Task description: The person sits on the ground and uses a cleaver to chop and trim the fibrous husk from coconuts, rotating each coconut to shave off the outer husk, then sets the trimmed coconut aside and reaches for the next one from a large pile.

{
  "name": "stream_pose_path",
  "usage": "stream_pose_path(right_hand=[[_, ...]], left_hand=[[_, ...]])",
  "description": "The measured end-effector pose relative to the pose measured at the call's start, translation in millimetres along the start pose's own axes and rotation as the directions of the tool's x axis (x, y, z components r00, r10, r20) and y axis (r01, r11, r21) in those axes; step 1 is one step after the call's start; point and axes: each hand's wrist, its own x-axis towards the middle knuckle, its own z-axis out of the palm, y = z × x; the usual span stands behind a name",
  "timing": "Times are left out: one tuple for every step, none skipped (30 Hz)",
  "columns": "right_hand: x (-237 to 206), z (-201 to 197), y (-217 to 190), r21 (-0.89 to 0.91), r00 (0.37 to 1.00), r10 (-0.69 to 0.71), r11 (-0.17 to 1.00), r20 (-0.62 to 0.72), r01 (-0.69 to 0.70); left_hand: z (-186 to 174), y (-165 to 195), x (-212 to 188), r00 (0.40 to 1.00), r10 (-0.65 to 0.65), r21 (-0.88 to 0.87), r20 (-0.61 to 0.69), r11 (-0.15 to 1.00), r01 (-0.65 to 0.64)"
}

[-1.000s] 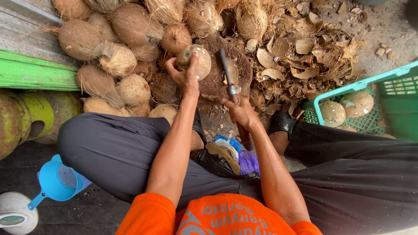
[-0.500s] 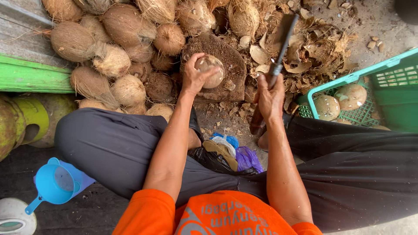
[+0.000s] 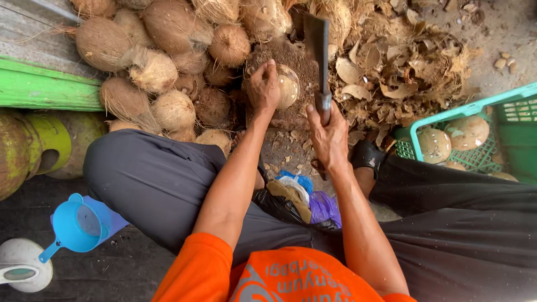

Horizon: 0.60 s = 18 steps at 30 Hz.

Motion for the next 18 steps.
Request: stream_pose_path(right_hand=[[-1, 2, -3, 0.012, 1.0, -0.003, 1.0, 0.016, 0.003], [-2, 4, -5, 0.023, 1.0, 0.002, 1.0, 0.03, -0.003], [-3, 5, -7, 0.033, 0.999, 0.009, 0.999, 0.046, -0.011], [-3, 5, -7, -0.013, 0.997, 0.004, 1.0, 0.08, -0.003], [-4, 5, -7, -0.059, 0.994, -0.004, 0.998, 0.111, 0.011], [-4, 5, -7, -0.102, 0.99, -0.013, 0.994, 0.141, 0.028], [-4, 4, -7, -0.042, 0.994, -0.048, 0.998, 0.098, 0.052], [-4, 3, -6, 0.016, 0.995, -0.076, 0.997, 0.063, 0.075], [-5, 2, -6, 0.071, 0.995, -0.095, 0.993, 0.032, 0.092], [-5, 1, -6, 0.111, 0.994, -0.111, 0.988, 0.004, 0.11], [-5, 2, -6, 0.154, 0.991, -0.13, 0.979, -0.028, 0.133], [-6, 3, -6, 0.194, 0.985, -0.156, 0.967, -0.069, 0.166], [-6, 4, -7, 0.186, 0.994, -0.104, 0.976, -0.036, 0.109], [-6, 7, -8, 0.176, 0.999, -0.049, 0.983, -0.003, 0.048], [-6, 8, -8, 0.162, 0.999, 0.016, 0.987, 0.029, -0.021], [-7, 11, -8, 0.04, 0.999, 0.007, 0.999, 0.051, -0.009], [-7, 12, -9, -0.082, 0.997, -0.002, 0.997, 0.075, 0.008], [-7, 13, -9, -0.199, 0.995, -0.018, 0.979, 0.101, 0.037]], left_hand=[[0, 1, 1, 0.999, 0.004, -0.02, -0.033, 1.0, -0.004], [1, 2, 1, 0.998, 0.003, -0.037, -0.058, 0.999, -0.005], [1, 4, 1, 0.996, -0.001, -0.053, -0.084, 0.999, -0.004], [1, 5, 1, 0.997, -0.015, -0.087, -0.069, 0.996, 0.009], [2, 7, 0, 0.998, -0.023, -0.123, -0.056, 0.992, 0.016], [1, 9, 0, 0.999, -0.028, -0.158, -0.043, 0.987, 0.021], [1, 10, 0, 0.998, -0.015, -0.126, -0.055, 0.992, 0.008], [1, 11, 0, 0.998, -0.011, -0.092, -0.068, 0.996, 0.005], [0, 11, 0, 0.997, -0.015, -0.055, -0.08, 0.998, 0.011], [-1, 12, 0, 0.998, -0.019, -0.075, -0.065, 0.997, 0.014], [-1, 12, 0, 0.999, -0.015, -0.093, -0.051, 0.996, 0.011], [-1, 12, 1, 0.999, -0.002, -0.116, -0.038, 0.993, -0.002], [0, 13, 1, 0.999, -0.024, -0.096, -0.047, 0.995, 0.019], [1, 14, 1, 0.997, -0.047, -0.074, -0.053, 0.996, 0.043], [3, 14, 1, 0.996, -0.076, -0.051, -0.054, 0.996, 0.073], [5, 15, 1, 0.997, -0.028, -0.045, -0.073, 0.999, 0.024], [8, 16, 1, 0.995, 0.022, -0.039, -0.094, 0.999, -0.026], [10, 17, 1, 0.989, 0.079, -0.035, -0.122, 0.996, -0.084]])
